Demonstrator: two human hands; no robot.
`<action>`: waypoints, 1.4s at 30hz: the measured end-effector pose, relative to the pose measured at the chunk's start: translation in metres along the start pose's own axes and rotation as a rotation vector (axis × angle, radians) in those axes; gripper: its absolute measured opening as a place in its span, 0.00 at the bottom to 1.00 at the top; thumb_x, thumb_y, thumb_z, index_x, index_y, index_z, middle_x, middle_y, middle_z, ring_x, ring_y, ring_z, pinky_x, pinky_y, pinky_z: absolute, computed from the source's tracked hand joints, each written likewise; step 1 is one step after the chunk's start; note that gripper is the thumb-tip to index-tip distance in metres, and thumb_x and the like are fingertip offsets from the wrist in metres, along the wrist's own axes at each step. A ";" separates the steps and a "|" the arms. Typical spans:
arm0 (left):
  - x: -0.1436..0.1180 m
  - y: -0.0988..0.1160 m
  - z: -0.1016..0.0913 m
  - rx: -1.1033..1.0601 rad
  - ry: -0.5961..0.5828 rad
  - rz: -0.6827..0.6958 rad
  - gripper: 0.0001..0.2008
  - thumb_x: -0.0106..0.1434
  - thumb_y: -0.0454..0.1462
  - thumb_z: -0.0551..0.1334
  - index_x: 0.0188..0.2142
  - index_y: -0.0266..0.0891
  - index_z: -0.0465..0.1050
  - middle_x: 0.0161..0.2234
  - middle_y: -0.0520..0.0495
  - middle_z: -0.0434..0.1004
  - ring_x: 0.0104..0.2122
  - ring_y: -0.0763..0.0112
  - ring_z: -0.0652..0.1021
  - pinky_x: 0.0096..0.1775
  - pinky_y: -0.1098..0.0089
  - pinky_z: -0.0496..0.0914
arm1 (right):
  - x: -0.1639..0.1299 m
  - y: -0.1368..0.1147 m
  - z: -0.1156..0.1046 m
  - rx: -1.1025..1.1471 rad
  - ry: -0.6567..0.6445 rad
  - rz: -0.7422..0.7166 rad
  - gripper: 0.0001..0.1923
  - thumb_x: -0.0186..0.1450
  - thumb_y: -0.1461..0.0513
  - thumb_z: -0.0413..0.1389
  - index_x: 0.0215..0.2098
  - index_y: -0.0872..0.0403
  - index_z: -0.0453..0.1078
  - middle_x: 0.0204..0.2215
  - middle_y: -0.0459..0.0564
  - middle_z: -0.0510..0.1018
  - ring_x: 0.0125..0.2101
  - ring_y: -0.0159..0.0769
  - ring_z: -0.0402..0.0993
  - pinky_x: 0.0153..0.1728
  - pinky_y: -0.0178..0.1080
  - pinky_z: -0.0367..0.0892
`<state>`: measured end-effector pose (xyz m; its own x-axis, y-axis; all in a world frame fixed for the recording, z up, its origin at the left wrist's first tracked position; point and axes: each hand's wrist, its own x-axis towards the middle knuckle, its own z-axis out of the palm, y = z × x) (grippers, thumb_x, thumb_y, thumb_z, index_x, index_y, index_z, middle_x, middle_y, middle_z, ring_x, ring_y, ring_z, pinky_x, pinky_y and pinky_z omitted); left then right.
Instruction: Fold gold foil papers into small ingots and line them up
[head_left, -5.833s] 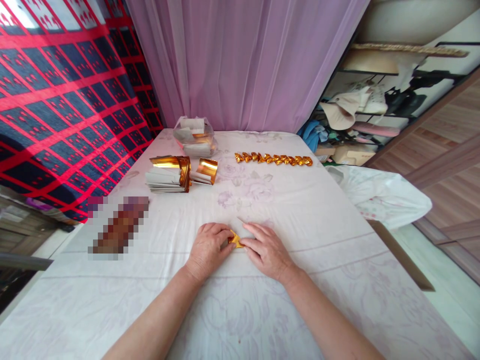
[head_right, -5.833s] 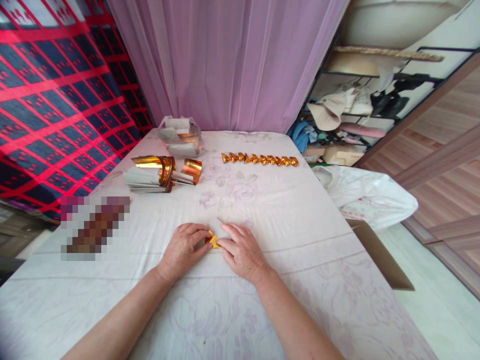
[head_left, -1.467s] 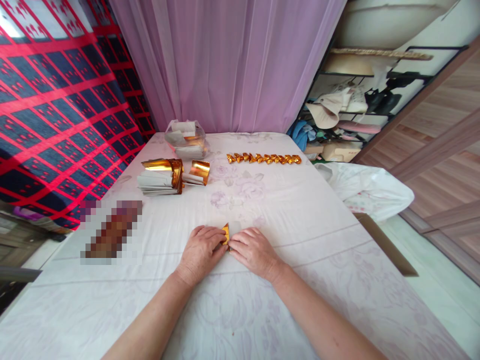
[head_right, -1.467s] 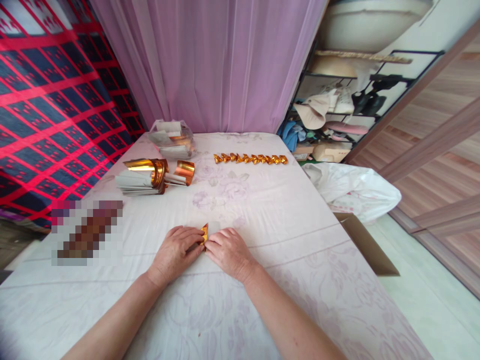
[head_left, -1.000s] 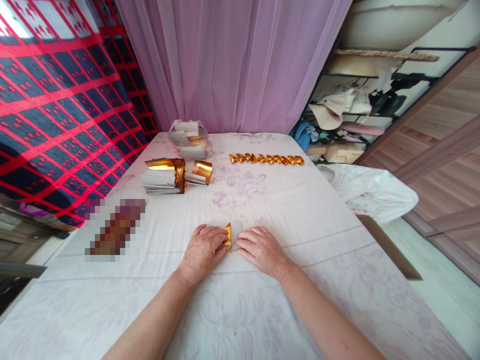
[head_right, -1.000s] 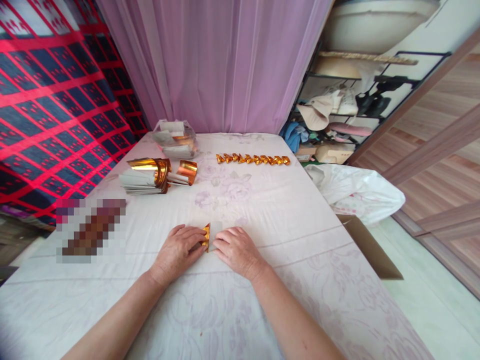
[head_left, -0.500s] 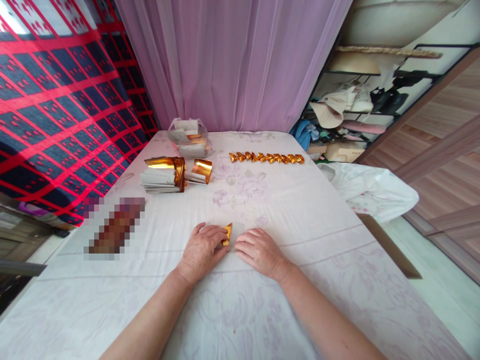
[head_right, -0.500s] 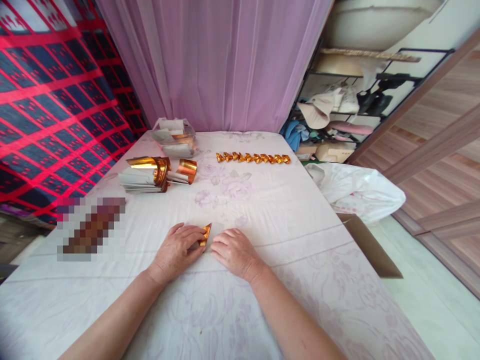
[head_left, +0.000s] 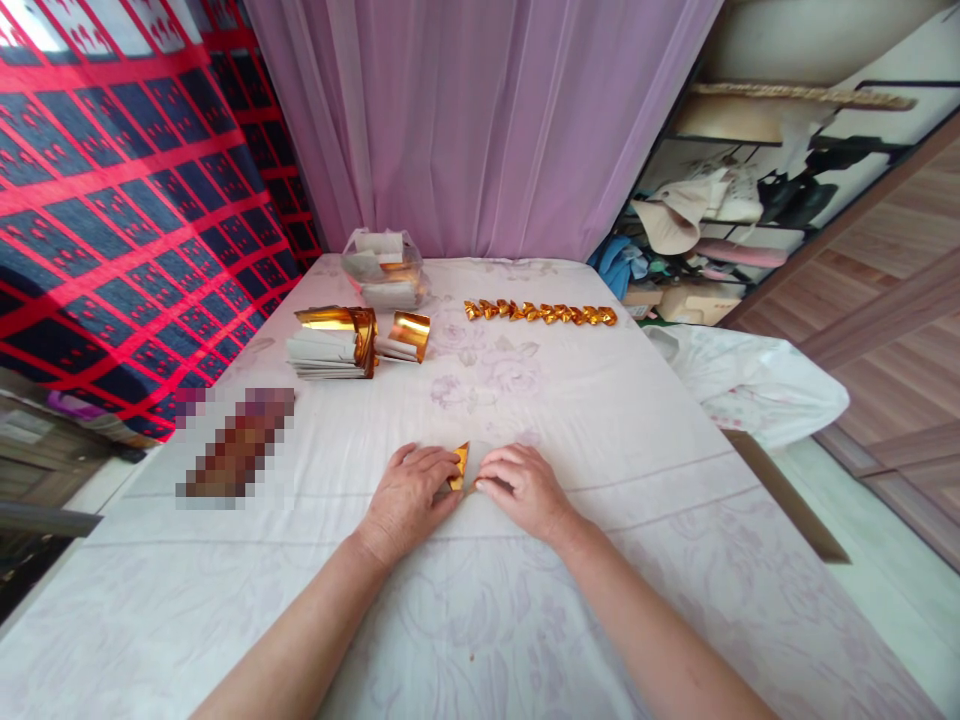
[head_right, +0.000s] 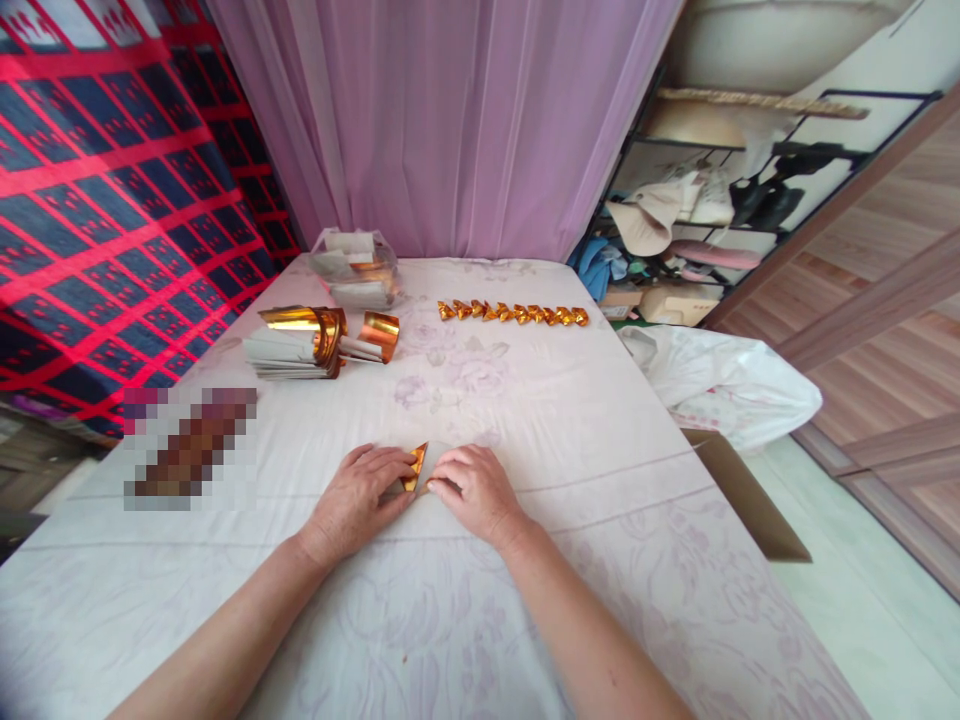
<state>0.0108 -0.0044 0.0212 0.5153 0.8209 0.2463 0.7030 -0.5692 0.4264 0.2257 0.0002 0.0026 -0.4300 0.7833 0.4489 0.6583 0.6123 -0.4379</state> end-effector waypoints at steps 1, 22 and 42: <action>0.000 0.000 0.000 0.001 -0.004 -0.002 0.08 0.62 0.37 0.63 0.42 0.44 0.74 0.48 0.47 0.80 0.51 0.61 0.76 0.58 0.53 0.60 | 0.001 0.000 0.001 -0.002 0.008 0.018 0.03 0.62 0.64 0.62 0.31 0.50 0.75 0.33 0.45 0.80 0.35 0.35 0.74 0.40 0.39 0.65; -0.002 0.002 0.001 0.012 -0.003 -0.004 0.07 0.65 0.37 0.60 0.42 0.44 0.74 0.49 0.46 0.79 0.52 0.61 0.75 0.57 0.52 0.61 | 0.006 -0.009 0.012 -0.067 0.018 0.146 0.05 0.62 0.64 0.63 0.28 0.51 0.72 0.32 0.45 0.77 0.36 0.37 0.71 0.38 0.40 0.59; -0.001 0.003 0.000 0.005 0.000 -0.008 0.06 0.67 0.40 0.60 0.41 0.44 0.73 0.48 0.48 0.79 0.50 0.62 0.76 0.56 0.54 0.61 | 0.008 -0.013 0.013 -0.108 -0.007 0.198 0.06 0.62 0.63 0.63 0.28 0.51 0.71 0.32 0.46 0.76 0.36 0.38 0.70 0.38 0.40 0.57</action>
<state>0.0125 -0.0072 0.0221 0.5092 0.8256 0.2430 0.7098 -0.5625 0.4239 0.2058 0.0000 0.0022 -0.2899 0.8879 0.3572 0.7924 0.4320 -0.4307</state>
